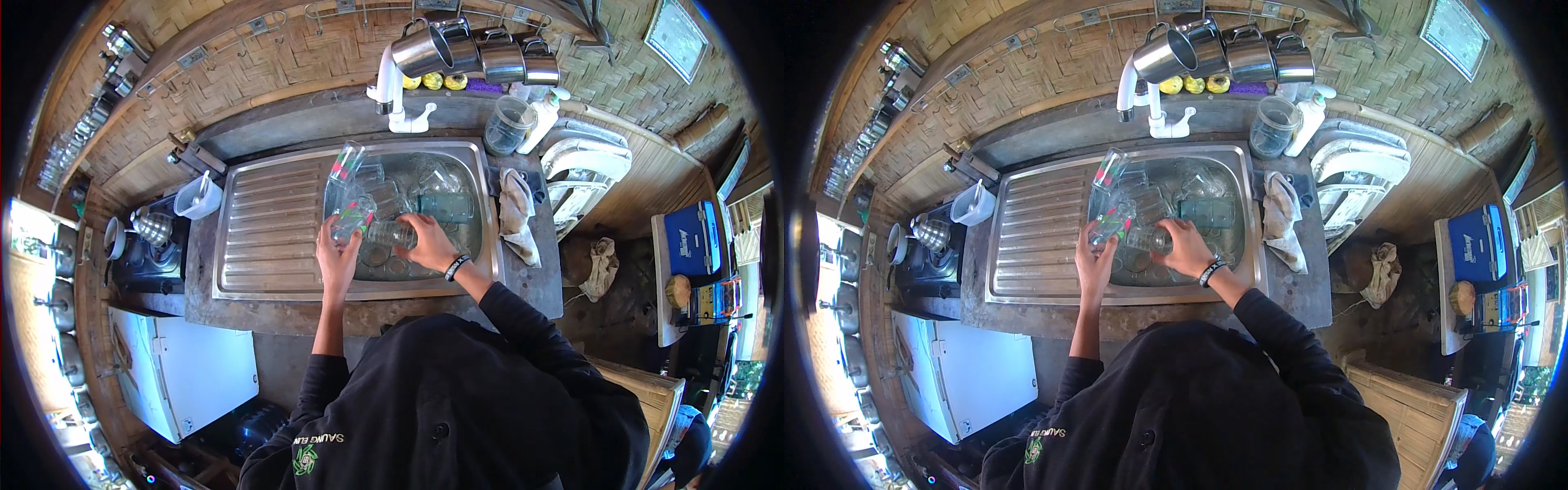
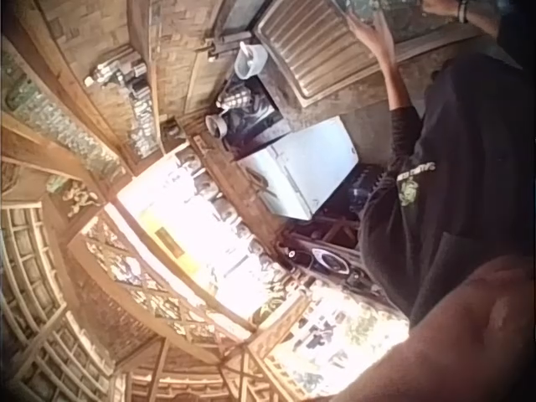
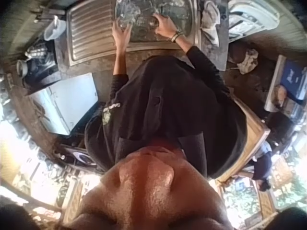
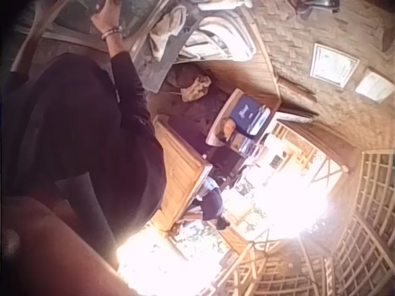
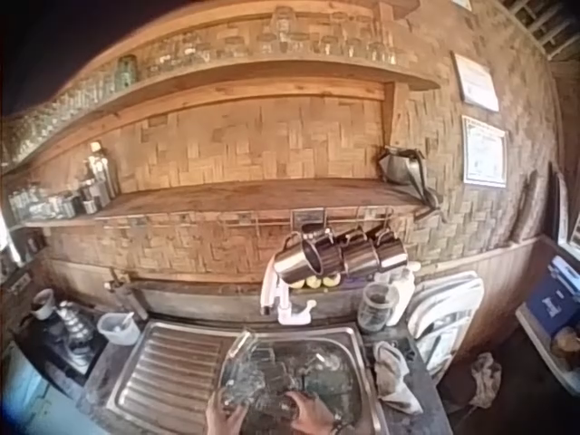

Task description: Washing, drying, and shelving small glasses in a restaurant service area.

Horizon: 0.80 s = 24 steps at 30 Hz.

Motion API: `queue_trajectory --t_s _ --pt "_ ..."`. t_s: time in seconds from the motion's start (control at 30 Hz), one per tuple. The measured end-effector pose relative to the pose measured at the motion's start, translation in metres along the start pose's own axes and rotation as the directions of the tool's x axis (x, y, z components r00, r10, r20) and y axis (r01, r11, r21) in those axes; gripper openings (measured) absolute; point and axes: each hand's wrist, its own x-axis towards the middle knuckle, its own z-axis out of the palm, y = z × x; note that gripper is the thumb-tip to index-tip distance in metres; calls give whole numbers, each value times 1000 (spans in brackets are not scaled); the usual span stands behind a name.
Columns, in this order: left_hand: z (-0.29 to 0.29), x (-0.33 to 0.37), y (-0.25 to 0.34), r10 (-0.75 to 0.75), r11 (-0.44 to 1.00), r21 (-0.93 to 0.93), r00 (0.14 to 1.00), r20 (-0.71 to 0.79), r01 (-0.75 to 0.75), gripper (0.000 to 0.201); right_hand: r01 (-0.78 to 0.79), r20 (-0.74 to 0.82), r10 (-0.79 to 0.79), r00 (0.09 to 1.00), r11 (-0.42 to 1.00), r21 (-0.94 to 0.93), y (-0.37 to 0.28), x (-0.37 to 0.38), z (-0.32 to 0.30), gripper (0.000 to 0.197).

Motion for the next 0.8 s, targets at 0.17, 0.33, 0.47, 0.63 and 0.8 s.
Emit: queue_trajectory --t_s 0.17,0.33,0.47,0.63,0.8 --pt "3 4 3 68 988 137 997 43 -73 52 -30 -16 28 999 991 -133 1 3 -9 61" --pt "9 13 2 153 968 183 982 108 -171 56 18 -27 -25 999 972 -233 0 0 -7 61" --pt "16 21 1 244 931 233 953 180 -283 58 49 -36 -61 997 958 -284 6 -3 -3 61" --pt "21 30 -2 274 906 261 931 242 -334 59 72 -9 -80 997 940 -334 5 -8 -3 61" --pt "29 34 -5 296 898 255 920 256 -360 60 86 -18 -97 995 944 -319 7 -9 -1 62"
